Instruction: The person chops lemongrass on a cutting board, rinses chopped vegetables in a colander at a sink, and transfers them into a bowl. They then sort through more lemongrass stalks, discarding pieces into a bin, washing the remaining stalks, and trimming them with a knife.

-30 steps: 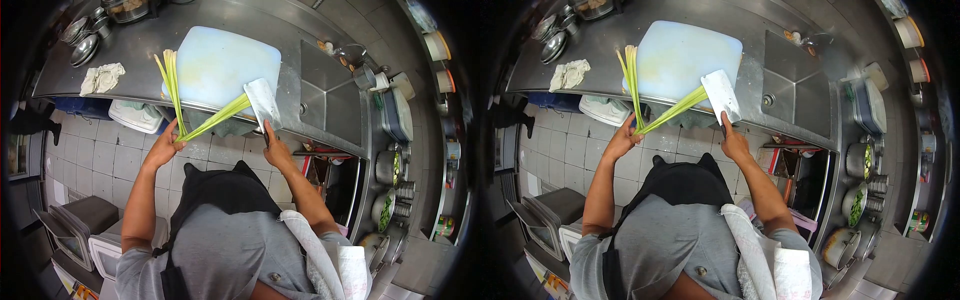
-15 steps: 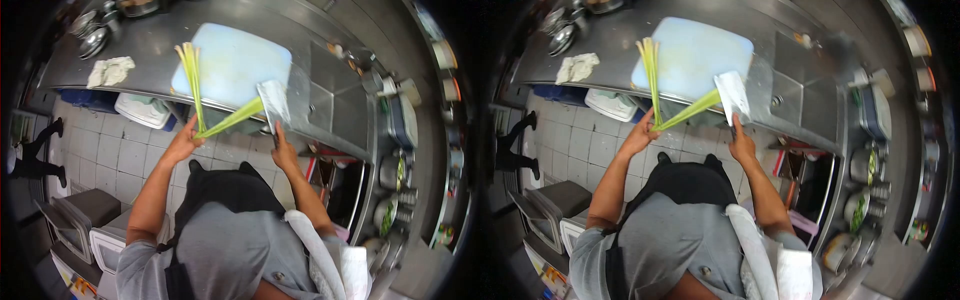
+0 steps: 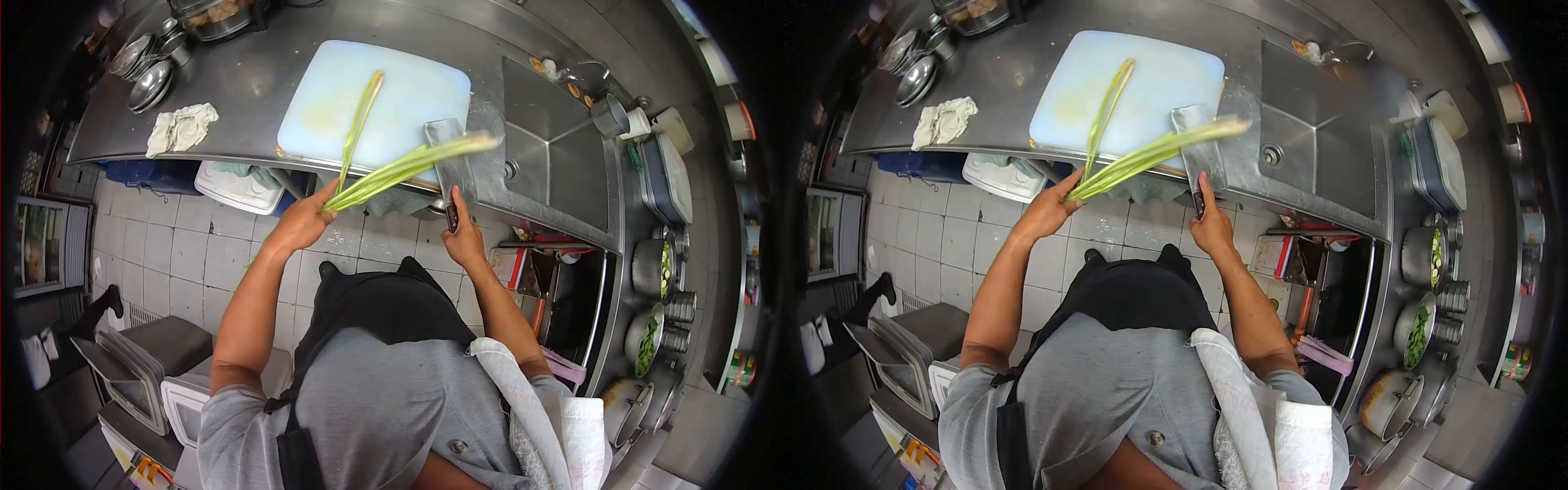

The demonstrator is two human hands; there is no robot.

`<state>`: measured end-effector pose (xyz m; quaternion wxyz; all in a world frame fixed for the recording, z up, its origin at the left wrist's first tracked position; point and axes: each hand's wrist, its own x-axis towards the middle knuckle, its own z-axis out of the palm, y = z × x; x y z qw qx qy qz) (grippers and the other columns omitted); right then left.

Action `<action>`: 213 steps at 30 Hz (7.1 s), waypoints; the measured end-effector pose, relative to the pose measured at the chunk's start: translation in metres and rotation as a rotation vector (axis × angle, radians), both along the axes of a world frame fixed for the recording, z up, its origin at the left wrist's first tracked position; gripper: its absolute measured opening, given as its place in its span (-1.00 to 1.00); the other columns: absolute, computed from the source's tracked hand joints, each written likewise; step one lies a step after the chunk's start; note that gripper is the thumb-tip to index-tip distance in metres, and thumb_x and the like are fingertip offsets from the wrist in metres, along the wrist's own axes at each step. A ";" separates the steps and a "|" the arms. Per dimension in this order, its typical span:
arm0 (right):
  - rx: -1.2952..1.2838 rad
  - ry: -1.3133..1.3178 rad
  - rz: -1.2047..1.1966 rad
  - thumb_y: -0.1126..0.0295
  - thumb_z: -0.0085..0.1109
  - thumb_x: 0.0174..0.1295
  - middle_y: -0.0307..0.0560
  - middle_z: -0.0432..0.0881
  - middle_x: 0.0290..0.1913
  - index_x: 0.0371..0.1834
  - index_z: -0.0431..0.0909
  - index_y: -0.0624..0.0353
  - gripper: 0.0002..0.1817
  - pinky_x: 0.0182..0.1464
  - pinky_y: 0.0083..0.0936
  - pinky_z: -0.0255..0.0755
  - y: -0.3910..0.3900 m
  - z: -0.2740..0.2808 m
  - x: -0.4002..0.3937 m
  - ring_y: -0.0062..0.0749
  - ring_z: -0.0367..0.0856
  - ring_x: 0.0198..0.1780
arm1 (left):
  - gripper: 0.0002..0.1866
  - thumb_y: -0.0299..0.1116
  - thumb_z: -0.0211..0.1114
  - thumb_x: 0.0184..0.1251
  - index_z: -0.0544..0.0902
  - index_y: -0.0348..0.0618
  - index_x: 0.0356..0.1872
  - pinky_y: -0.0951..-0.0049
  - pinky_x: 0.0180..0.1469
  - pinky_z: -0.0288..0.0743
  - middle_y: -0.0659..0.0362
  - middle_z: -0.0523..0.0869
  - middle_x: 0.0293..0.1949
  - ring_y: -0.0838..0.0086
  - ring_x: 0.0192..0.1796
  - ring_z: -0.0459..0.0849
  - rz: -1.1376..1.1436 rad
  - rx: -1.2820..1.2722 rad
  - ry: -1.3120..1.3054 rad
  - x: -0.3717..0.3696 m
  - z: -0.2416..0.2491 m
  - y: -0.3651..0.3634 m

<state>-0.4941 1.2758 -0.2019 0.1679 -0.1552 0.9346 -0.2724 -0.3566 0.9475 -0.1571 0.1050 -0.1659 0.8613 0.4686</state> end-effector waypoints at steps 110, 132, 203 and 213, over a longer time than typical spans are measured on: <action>-0.652 0.378 -0.069 0.62 0.24 0.23 0.07 0.65 0.11 0.60 0.10 0.05 -0.15 0.03 -0.47 0.55 0.023 0.150 0.018 -0.34 0.69 0.04 | -0.60 -0.21 0.15 0.57 0.49 -0.25 0.25 0.13 0.22 0.43 -0.18 0.70 0.08 0.00 0.19 0.63 -0.299 -0.031 -0.219 -0.091 -0.001 0.025; 0.225 0.209 0.295 0.58 0.10 0.18 0.30 0.69 0.04 0.61 0.06 -0.53 -0.05 0.02 0.04 0.51 -0.004 0.043 -0.018 0.31 0.68 -0.04 | -0.67 -0.18 0.07 0.56 0.44 -0.25 0.09 -0.15 0.01 0.46 -0.28 0.71 -0.16 -0.21 -0.04 0.68 -0.311 -0.337 -0.113 -0.055 -0.018 0.022; -0.318 0.526 0.091 0.54 0.15 0.20 0.32 0.71 -0.06 0.63 -0.07 -0.57 0.00 -0.01 0.07 0.52 -0.058 0.063 -0.010 0.35 0.67 -0.08 | -0.71 -0.05 0.15 0.56 0.46 -0.06 -0.14 0.54 -0.70 0.20 0.33 0.38 -0.62 0.65 -0.70 0.29 -0.130 0.511 -0.362 -0.097 -0.034 0.024; 0.325 -0.015 0.306 0.56 0.08 0.16 0.40 0.69 -0.08 0.65 -0.22 -0.60 0.08 0.00 0.12 0.49 -0.047 0.041 -0.006 0.35 0.68 -0.06 | -0.72 -0.28 0.16 0.44 0.39 -0.25 -0.01 -0.02 -0.29 0.58 -0.11 0.74 -0.40 -0.06 -0.31 0.75 -0.308 -0.710 0.195 -0.073 -0.018 0.046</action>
